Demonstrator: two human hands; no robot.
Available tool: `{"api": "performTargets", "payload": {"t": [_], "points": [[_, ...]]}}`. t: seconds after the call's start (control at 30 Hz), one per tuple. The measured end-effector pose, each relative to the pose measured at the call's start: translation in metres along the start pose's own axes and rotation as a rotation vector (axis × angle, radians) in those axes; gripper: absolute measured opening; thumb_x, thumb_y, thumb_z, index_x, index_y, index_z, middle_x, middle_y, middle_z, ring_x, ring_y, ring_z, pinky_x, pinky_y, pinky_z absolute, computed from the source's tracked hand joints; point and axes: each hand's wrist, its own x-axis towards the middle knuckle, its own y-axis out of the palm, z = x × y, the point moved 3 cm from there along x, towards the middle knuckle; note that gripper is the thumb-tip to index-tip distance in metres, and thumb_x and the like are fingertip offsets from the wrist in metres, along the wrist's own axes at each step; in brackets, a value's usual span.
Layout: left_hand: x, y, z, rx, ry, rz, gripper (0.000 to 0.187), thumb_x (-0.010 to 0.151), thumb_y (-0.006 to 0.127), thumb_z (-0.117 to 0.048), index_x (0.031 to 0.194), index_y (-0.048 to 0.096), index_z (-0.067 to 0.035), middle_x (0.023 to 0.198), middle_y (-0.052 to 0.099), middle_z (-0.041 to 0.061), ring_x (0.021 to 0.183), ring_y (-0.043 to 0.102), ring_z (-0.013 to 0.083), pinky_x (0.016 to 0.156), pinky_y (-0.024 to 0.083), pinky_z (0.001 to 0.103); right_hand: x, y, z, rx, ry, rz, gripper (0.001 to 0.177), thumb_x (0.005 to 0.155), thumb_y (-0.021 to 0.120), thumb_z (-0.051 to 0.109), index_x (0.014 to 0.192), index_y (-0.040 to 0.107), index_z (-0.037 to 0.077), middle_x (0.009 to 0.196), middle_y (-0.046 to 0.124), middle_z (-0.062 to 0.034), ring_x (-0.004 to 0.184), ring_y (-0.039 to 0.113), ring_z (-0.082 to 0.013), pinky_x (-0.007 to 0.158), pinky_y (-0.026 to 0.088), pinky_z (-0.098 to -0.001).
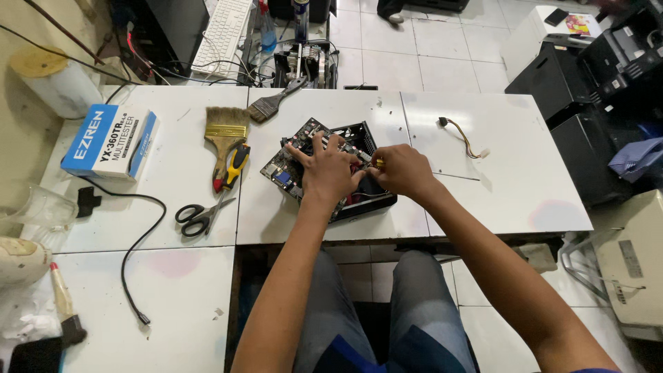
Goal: The person works on a motherboard placed inside a computer case on a white table. They use a screwdriver to tighten screws and manipulate various wires and components on the board. The person also handles a small black component and adjusts connections throughout the process.
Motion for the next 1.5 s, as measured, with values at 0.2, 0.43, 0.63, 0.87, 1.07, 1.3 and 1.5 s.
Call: {"api": "performTargets", "payload": {"t": [0.2,0.43,0.63,0.87,1.07,1.3,1.5], "points": [[0.000,0.005,-0.007,0.060,0.126,-0.030,0.019,0.089,0.077,-0.044,0.107,0.082,-0.038,0.143,0.061,-0.003,0.151,0.040,0.0374,0.108,0.017,0.097,0.028,0.026,-0.013,-0.021,0.106,0.072,0.019,0.087,0.075,0.029,0.096,0.087,0.016,0.079,0.076,-0.0111,0.081,0.079,-0.0404,0.076,0.063,-0.0539],[0.011,0.026,0.002,0.034,0.127,-0.015,0.014,0.090,0.073,-0.046,0.101,0.081,-0.042,0.134,0.066,-0.009,0.139,0.053,0.0311,0.110,0.018,0.094,0.038,0.038,-0.031,0.251,0.162,0.185,0.030,0.091,0.071,0.038,0.095,0.085,0.012,0.095,0.079,-0.0241,0.106,0.074,-0.0501,0.089,0.055,-0.0569],[0.007,0.032,0.004,0.014,0.129,-0.037,0.016,0.089,0.075,-0.047,0.102,0.082,-0.041,0.130,0.064,-0.009,0.134,0.056,0.0295,0.112,0.019,0.092,0.009,0.022,-0.014,0.489,0.205,0.096,0.020,0.090,0.076,0.035,0.097,0.087,0.020,0.096,0.078,-0.0218,0.106,0.074,-0.0436,0.090,0.055,-0.0466],[0.011,0.029,0.000,-0.019,0.173,-0.033,0.014,0.087,0.078,-0.047,0.099,0.083,-0.041,0.130,0.061,-0.010,0.133,0.056,0.0287,0.114,0.021,0.090,0.007,0.033,-0.031,0.485,0.174,-0.015,0.017,0.091,0.078,0.033,0.099,0.085,0.020,0.092,0.076,-0.0227,0.099,0.074,-0.0448,0.083,0.054,-0.0478],[0.011,0.020,0.003,-0.012,0.191,0.006,0.020,0.086,0.079,-0.049,0.104,0.083,-0.040,0.133,0.061,-0.011,0.133,0.056,0.0262,0.118,0.023,0.086,0.012,0.029,-0.028,0.460,0.168,0.032,0.017,0.093,0.078,0.032,0.101,0.086,0.019,0.097,0.079,-0.0227,0.103,0.075,-0.0467,0.087,0.057,-0.0508],[0.008,0.012,0.003,-0.096,0.195,0.036,0.027,0.093,0.078,-0.043,0.120,0.080,-0.040,0.133,0.068,-0.008,0.129,0.065,0.0232,0.120,0.024,0.084,0.023,0.048,-0.043,0.370,0.178,0.143,0.023,0.094,0.072,0.036,0.103,0.086,0.020,0.100,0.082,-0.0175,0.108,0.075,-0.0446,0.093,0.060,-0.0513],[0.009,0.024,0.003,-0.030,0.191,-0.001,0.018,0.089,0.078,-0.046,0.106,0.082,-0.042,0.132,0.065,-0.011,0.128,0.062,0.0220,0.118,0.025,0.084,0.014,0.030,-0.028,0.372,0.162,0.143,0.026,0.100,0.068,0.031,0.103,0.087,0.013,0.098,0.081,-0.0199,0.103,0.076,-0.0456,0.087,0.058,-0.0496]]}}
